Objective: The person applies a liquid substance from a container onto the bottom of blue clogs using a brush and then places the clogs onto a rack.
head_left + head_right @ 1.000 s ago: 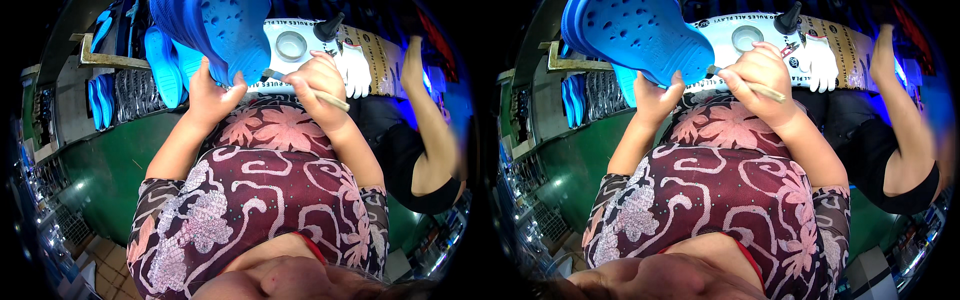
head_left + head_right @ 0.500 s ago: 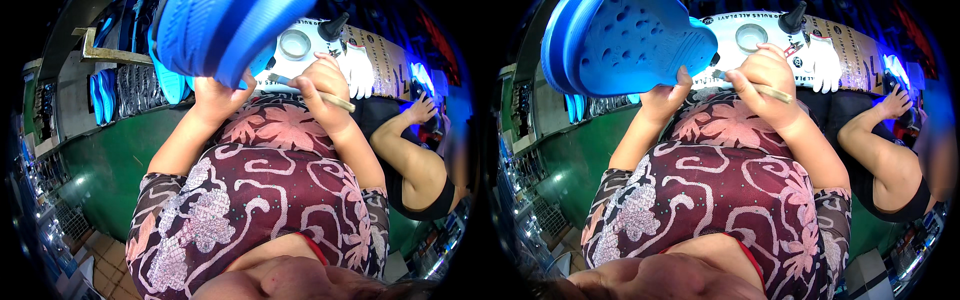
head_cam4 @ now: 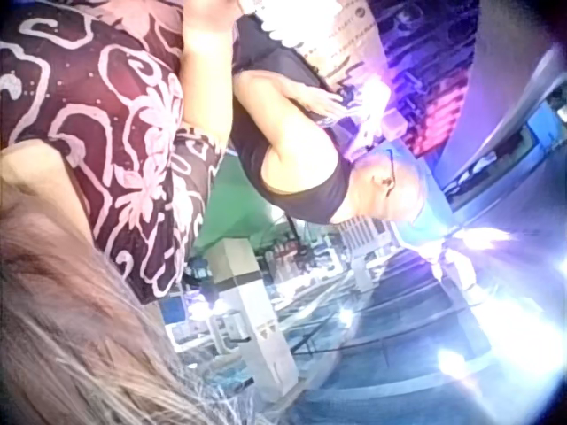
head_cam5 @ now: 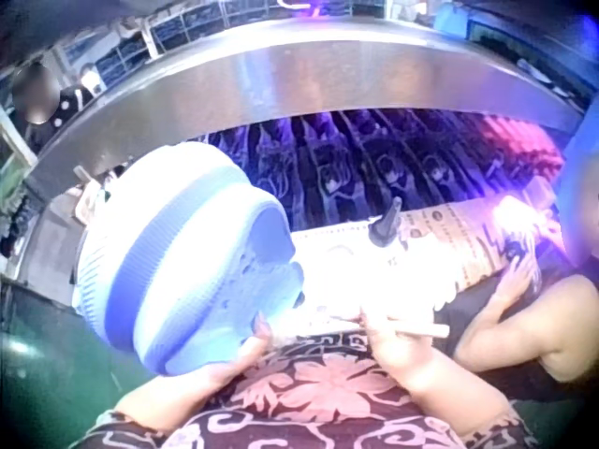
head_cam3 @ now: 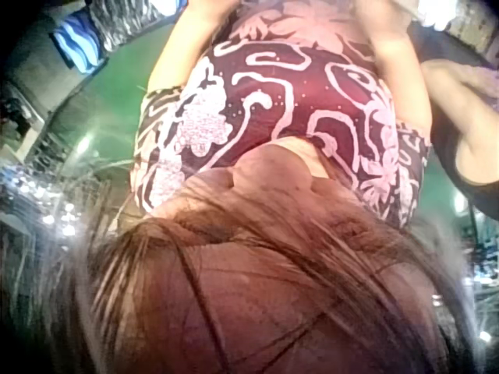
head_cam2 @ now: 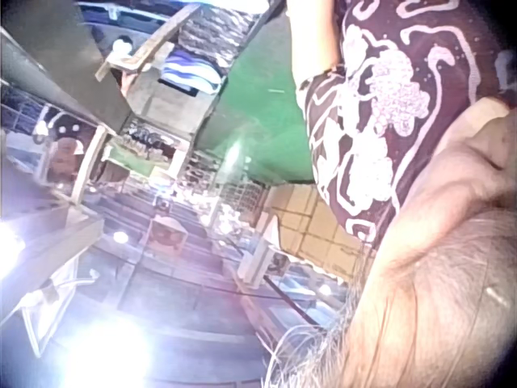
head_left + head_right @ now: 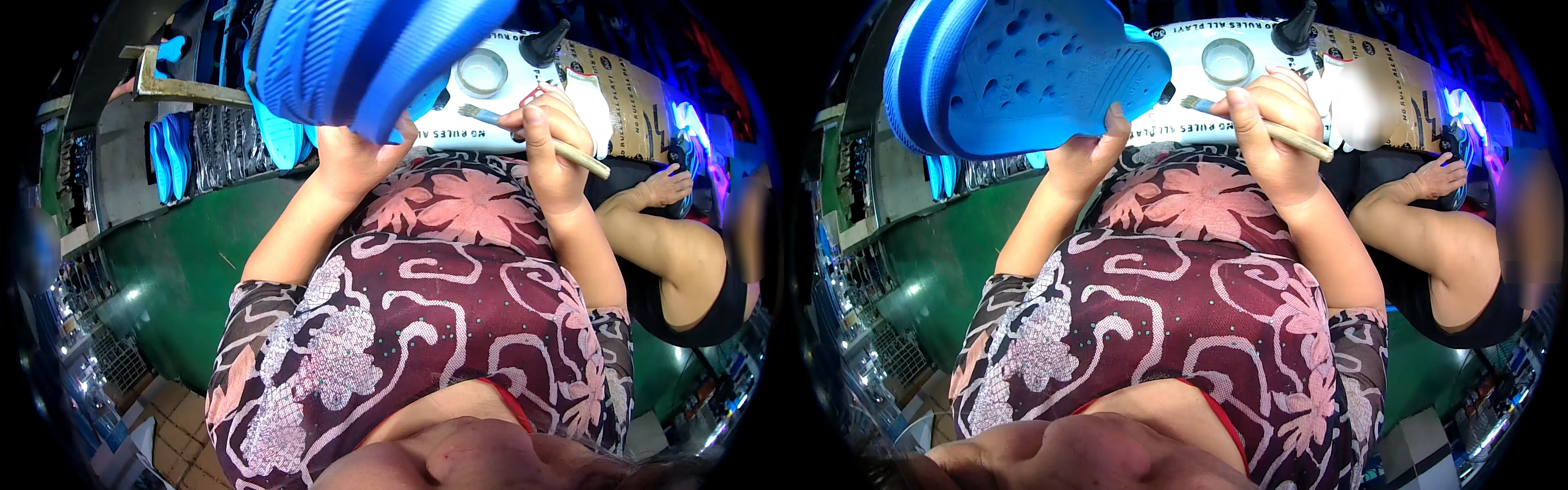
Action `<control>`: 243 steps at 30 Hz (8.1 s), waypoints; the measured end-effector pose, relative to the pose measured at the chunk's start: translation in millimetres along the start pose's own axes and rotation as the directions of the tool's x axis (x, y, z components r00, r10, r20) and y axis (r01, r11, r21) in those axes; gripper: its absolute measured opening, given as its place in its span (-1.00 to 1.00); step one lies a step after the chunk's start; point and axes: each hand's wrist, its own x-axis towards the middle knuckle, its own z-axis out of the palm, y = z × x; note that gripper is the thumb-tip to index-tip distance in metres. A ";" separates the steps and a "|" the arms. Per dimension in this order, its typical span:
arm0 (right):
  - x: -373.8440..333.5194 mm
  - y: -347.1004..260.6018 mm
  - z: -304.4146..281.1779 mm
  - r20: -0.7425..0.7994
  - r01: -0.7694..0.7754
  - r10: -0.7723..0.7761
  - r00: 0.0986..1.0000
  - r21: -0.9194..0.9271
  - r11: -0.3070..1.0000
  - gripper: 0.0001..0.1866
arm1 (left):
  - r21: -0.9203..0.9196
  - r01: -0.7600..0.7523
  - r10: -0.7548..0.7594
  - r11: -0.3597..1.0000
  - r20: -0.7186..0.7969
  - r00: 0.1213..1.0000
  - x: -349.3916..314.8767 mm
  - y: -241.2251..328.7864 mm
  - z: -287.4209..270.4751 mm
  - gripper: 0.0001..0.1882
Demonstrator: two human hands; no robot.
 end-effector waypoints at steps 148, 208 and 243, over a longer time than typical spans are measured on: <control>42.8 -22.2 53.2 0.068 0.123 -0.120 0.990 -0.040 0.992 -0.75 | -0.087 0.167 -0.171 0.982 -0.050 0.984 16.0 -30.1 -29.5 -0.49; 0.2 7.4 30.3 -0.054 -0.585 0.697 0.715 0.500 0.639 -0.64 | 0.747 0.477 -0.633 0.464 -0.098 0.768 -40.3 -171.6 -244.3 -0.57; 69.4 -70.8 66.7 0.017 -0.332 0.345 0.939 0.317 0.888 -0.65 | -0.472 0.681 -0.692 0.561 0.184 0.698 6.0 -43.2 -118.0 -0.55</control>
